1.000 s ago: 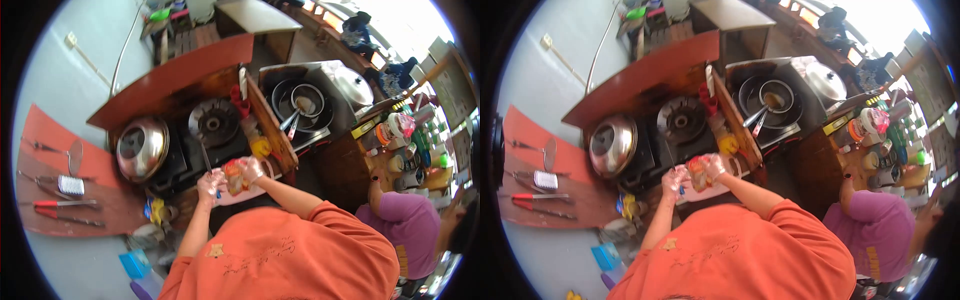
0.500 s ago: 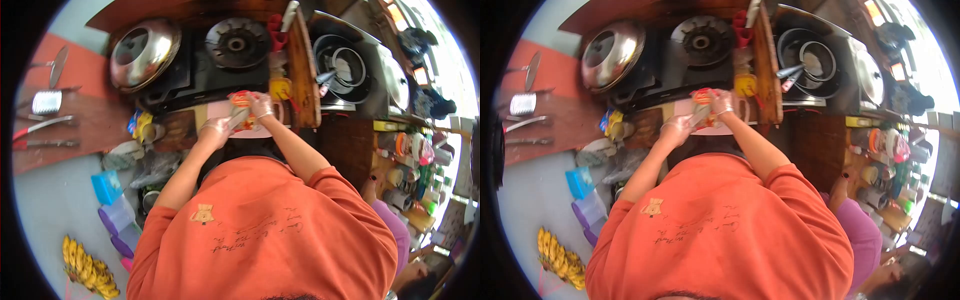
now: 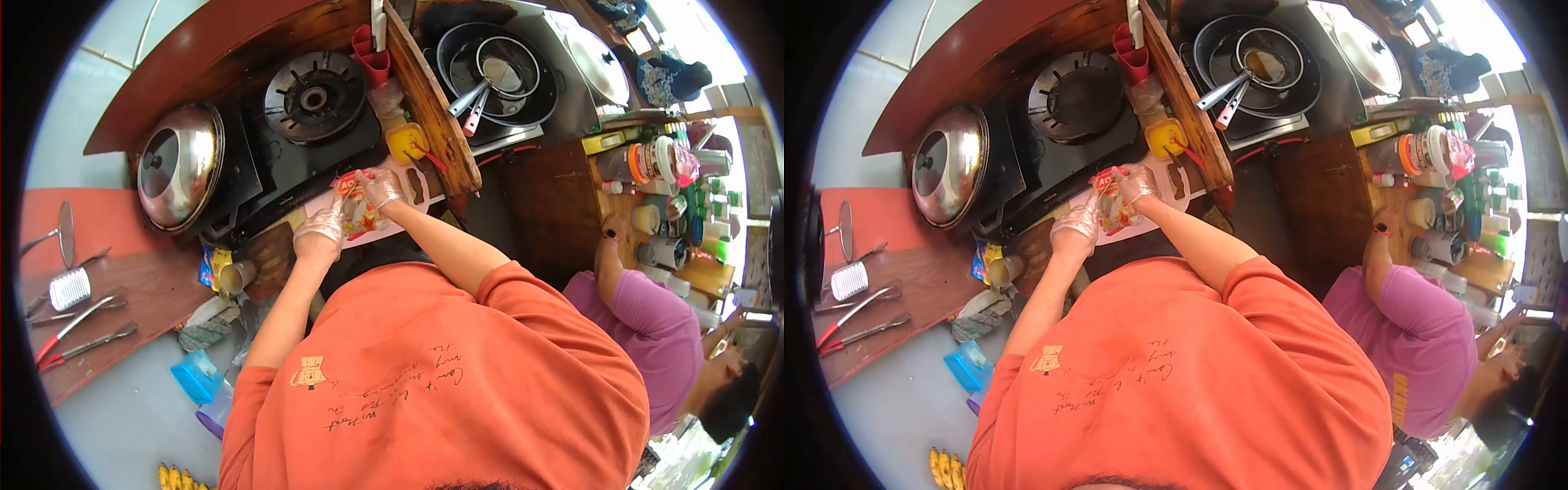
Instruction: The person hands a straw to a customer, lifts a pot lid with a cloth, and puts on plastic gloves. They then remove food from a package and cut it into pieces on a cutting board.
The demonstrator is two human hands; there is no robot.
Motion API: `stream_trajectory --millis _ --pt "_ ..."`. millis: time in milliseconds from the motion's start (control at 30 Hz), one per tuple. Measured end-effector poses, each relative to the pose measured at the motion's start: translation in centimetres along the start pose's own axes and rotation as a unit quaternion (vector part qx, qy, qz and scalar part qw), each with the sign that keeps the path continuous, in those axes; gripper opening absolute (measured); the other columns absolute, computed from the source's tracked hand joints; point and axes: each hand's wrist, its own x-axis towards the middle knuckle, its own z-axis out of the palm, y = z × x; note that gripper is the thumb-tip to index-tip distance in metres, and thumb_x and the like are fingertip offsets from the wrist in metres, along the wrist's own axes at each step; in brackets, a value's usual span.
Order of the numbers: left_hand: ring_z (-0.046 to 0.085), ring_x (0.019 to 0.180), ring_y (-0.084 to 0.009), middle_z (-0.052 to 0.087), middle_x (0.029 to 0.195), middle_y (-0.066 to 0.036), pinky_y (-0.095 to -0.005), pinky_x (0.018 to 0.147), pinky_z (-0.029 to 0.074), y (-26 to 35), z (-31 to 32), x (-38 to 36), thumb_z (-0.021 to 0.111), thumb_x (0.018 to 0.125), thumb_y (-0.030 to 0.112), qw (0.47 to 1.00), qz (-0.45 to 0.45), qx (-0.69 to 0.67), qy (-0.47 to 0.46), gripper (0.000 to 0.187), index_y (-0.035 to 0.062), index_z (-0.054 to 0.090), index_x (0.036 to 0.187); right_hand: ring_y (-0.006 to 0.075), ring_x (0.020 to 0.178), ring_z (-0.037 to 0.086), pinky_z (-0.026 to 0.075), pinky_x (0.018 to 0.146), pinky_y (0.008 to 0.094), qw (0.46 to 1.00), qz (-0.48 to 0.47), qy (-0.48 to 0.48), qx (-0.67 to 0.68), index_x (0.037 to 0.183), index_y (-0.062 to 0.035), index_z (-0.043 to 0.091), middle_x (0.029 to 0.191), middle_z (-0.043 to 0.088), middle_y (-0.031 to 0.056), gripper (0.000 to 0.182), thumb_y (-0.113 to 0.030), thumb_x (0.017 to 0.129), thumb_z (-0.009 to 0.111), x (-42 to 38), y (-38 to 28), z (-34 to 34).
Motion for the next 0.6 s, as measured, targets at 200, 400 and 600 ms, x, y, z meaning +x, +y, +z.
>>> stream_trajectory --millis 200,400,600 --pt "0.066 0.108 -0.0342 0.064 0.123 -0.017 -0.0447 0.09 0.053 -0.9 -1.0 1.0 0.049 0.092 0.012 0.995 0.044 0.076 -0.052 0.061 0.0203 0.035 0.151 0.0401 0.088 0.066 0.053 0.08 0.0443 0.996 -0.085 -0.014 -0.01 0.096 -0.0039 0.072 0.092 0.069 0.0225 0.034 -0.036 0.092 0.063 -0.3 1.1 -0.3" --pt "0.068 0.106 -0.0326 0.068 0.12 -0.017 -0.0425 0.088 0.056 -0.6 0.5 3.7 0.045 0.092 0.011 0.995 0.017 0.076 -0.057 0.051 0.0134 0.048 0.143 0.0402 0.094 0.065 0.052 0.083 0.0471 0.991 -0.096 -0.016 -0.096 0.099 -0.0053 0.072 0.1 0.068 0.0213 0.032 -0.034 0.093 0.06 -1.3 0.9 -0.4" --pt "0.071 0.089 -0.0382 0.071 0.096 -0.023 -0.0477 0.077 0.057 -6.6 6.0 4.5 0.045 0.091 0.015 0.994 0.058 0.086 0.022 0.031 0.0081 0.067 0.111 0.0395 0.095 0.065 0.052 0.087 0.0456 0.993 -0.09 0.049 -0.051 0.099 -0.0052 0.071 0.101 0.069 0.0205 0.035 -0.037 0.093 0.058 -1.7 2.3 -0.5"
